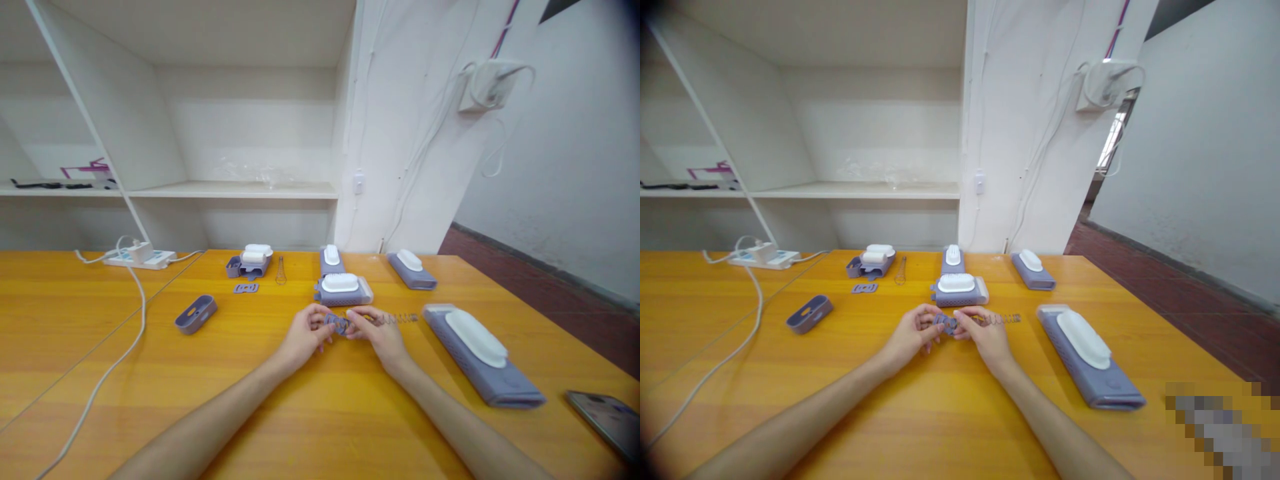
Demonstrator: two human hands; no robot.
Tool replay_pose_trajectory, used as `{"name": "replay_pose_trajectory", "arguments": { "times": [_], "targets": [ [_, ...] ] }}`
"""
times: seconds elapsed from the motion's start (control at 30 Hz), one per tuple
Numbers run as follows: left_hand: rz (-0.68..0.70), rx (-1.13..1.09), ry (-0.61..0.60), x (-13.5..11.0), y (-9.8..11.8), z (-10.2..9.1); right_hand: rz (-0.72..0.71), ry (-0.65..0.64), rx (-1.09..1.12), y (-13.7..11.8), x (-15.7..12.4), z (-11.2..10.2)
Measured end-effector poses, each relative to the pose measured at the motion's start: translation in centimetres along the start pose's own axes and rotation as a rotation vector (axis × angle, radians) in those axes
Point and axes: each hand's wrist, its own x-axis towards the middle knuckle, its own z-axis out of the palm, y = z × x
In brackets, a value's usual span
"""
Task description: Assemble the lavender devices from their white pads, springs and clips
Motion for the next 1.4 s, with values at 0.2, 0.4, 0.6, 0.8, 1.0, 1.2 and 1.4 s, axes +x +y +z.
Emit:
{"name": "replay_pose_trajectory", "arguments": {
  "times": [0.2, 0.4, 0.6, 0.8, 1.0, 1.2, 1.4],
  "targets": [
    [0.02, 0.009, 0.125, 0.4, 0.2, -0.6, -0.122, -0.063, -0.108, 0.1, -0.3, 0.3],
    [0.066, 0.043, 0.081, 0.2, -0.1, -0.2, -0.252, -0.01, -0.322, 0.1, -1.0, 0.6],
    [0.032, 0.022, 0.027, -0.2, -0.5, 0.0, -0.198, -0.063, -0.29, 0.8, -1.0, 0.7],
    [0.027, -0.002, 0.026, -0.4, -0.3, 0.0, -0.228, -0.036, -0.27, 1.3, -0.7, 0.7],
    [0.046, -0.043, 0.059, 0.0, -0.9, -0.2, -0.427, 0.066, -0.448, 0.7, -0.9, 0.3],
    [0.095, -0.032, 0.033, 0.3, -1.3, -0.3, -0.302, 0.074, -0.255, 1.1, -0.9, 0.7],
    [0.115, 0.014, 0.016, 0.2, -1.0, -0.4, -0.209, -0.028, -0.183, 0.2, -1.0, 0.8]
  ]
}}
